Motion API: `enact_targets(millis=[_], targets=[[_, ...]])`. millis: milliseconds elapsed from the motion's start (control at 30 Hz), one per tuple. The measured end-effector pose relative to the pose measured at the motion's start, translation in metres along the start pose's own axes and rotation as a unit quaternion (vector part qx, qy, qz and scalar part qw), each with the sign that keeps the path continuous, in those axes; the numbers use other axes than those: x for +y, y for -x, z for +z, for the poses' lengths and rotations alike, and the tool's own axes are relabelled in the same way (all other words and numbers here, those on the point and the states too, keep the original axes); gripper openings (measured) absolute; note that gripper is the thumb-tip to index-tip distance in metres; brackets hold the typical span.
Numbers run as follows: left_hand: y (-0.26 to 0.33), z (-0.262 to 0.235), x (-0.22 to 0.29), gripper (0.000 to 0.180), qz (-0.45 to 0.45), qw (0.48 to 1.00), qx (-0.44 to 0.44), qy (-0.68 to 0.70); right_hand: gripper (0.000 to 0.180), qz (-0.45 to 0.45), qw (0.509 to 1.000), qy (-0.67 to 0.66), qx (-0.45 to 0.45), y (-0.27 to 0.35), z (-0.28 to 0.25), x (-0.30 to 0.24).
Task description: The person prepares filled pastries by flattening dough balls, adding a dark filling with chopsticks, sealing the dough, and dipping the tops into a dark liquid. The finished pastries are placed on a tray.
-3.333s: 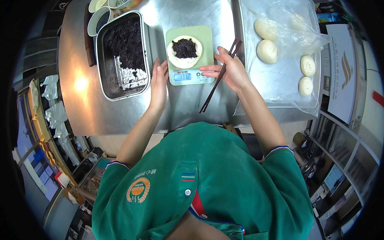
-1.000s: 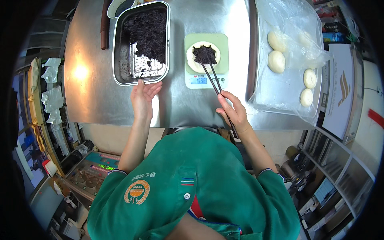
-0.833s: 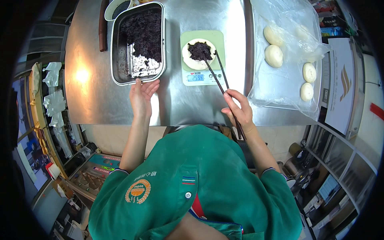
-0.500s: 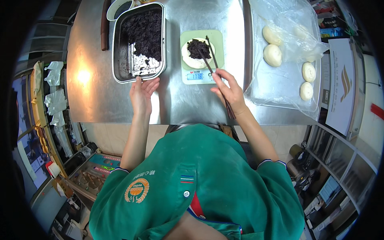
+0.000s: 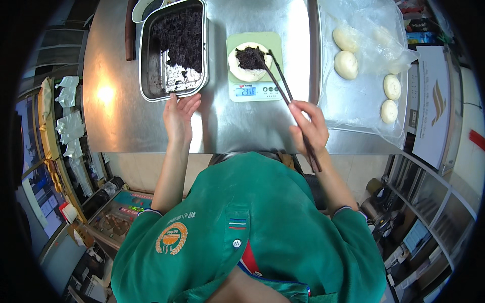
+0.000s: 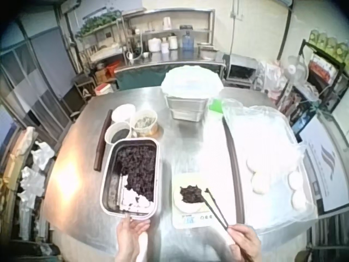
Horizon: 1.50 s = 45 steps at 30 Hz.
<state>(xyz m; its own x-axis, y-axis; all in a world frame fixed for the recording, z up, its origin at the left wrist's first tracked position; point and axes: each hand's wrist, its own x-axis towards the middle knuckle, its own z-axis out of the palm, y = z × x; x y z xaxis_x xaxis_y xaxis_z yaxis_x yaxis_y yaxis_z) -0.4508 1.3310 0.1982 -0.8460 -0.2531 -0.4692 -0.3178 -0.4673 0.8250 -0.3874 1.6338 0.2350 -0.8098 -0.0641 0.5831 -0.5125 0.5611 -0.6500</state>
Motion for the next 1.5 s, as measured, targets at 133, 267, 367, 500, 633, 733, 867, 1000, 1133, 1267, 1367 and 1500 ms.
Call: enact_targets(millis=[133,267,367,500,633,733,867,1000,1133,1267,1367,1500], targets=[[0.003,-0.001,-0.004,0.028,0.000,0.999,-0.022,0.027,0.025,-0.064,0.995,-0.034,-0.074,-0.048,0.031,-0.011],[0.007,-0.020,-0.017,0.026,0.006,0.999,-0.022,0.040,0.028,-0.076,0.965,-0.178,-0.175,-0.078,0.118,-0.055],[0.020,-0.021,-0.016,0.024,-0.034,0.999,0.010,0.042,0.026,-0.128,0.969,-0.090,-0.189,-0.078,0.167,-0.063],[0.039,-0.009,-0.001,0.023,-0.058,0.996,0.059,0.017,0.015,-0.143,0.973,-0.068,-0.165,-0.086,0.194,-0.066],[0.033,-0.027,-0.016,0.027,-0.044,0.999,-0.004,-0.014,0.014,-0.155,0.971,-0.018,-0.179,-0.094,0.220,-0.054],[0.031,-0.032,-0.026,0.029,-0.043,0.998,-0.045,-0.020,0.016,-0.132,0.974,-0.043,-0.177,-0.097,0.231,-0.055],[0.027,-0.022,-0.013,0.025,-0.058,0.997,-0.056,0.000,0.017,-0.064,0.985,-0.134,-0.086,-0.106,0.202,-0.059],[0.013,-0.023,-0.001,0.030,-0.027,0.999,-0.022,-0.031,0.009,0.045,0.979,-0.199,-0.025,-0.137,0.179,-0.043],[-0.003,-0.020,0.012,0.029,-0.004,1.000,-0.006,-0.023,0.009,0.097,0.976,-0.172,-0.097,-0.139,0.201,-0.031],[-0.008,-0.022,0.010,0.027,-0.015,0.999,-0.003,-0.038,0.008,0.048,0.981,-0.159,-0.096,-0.135,0.230,-0.026],[-0.009,-0.025,0.009,0.027,-0.018,0.999,-0.008,-0.046,0.010,0.105,0.967,-0.187,-0.138,-0.138,0.232,-0.028],[-0.009,-0.026,0.011,0.028,-0.020,0.999,-0.018,-0.040,0.012,0.092,0.964,-0.159,-0.193,-0.138,0.233,-0.032]])
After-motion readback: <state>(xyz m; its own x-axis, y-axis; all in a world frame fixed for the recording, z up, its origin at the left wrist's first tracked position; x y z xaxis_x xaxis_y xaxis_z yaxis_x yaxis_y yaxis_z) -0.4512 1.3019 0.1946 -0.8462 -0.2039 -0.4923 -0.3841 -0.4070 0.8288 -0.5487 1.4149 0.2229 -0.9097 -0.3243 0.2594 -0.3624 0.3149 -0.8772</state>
